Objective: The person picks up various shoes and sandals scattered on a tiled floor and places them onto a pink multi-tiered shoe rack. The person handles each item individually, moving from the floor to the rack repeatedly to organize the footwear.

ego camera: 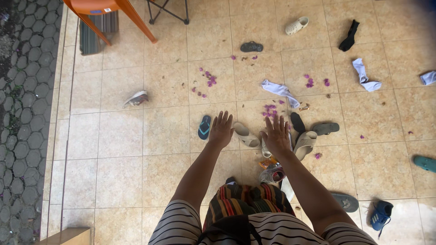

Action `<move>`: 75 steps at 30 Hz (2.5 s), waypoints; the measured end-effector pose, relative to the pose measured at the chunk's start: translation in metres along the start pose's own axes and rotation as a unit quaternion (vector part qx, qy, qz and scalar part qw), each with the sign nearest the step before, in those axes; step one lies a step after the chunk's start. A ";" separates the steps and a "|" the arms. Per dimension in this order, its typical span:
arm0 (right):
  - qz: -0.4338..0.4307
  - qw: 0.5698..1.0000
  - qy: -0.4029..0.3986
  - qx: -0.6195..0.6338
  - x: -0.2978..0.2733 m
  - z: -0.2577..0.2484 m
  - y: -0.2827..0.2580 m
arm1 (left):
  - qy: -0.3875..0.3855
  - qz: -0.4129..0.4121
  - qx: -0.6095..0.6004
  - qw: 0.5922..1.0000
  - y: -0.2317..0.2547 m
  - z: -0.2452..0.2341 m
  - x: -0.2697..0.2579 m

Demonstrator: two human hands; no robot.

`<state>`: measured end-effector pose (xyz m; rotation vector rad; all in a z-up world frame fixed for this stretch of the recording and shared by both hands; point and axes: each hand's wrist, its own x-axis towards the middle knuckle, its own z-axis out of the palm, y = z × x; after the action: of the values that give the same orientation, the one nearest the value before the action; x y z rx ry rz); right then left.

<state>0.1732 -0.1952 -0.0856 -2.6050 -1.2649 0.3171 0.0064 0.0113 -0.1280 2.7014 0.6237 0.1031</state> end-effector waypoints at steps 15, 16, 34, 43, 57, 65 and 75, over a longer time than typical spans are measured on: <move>-0.026 0.998 -0.042 -0.031 0.062 0.255 0.091 | -0.088 0.008 0.044 0.995 -0.087 0.279 0.064; -0.024 0.998 -0.048 -0.024 0.061 0.275 0.098 | -0.102 0.001 0.043 0.994 -0.092 0.299 0.063; 0.064 0.987 -0.130 -0.065 0.053 0.470 0.205 | -0.267 -0.039 0.015 0.963 -0.131 0.530 0.059; 0.078 0.988 -0.122 -0.051 0.049 0.466 0.206 | -0.326 -0.096 0.016 0.940 -0.114 0.552 0.054; 0.180 0.975 -0.104 0.082 0.068 0.432 0.201 | -0.176 -0.179 -0.263 0.932 -0.119 0.502 0.085; 0.239 0.927 -0.017 0.289 0.068 0.331 0.174 | -0.179 -0.153 -0.343 0.909 -0.080 0.383 0.070; 0.335 0.846 -0.022 0.415 0.032 0.127 0.094 | 0.158 -0.009 -0.188 0.969 -0.040 0.212 0.022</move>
<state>0.2249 -0.2127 -0.2374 -2.1223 -0.0623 0.8234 0.0421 -0.0165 -0.3398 2.3248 0.6425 0.5943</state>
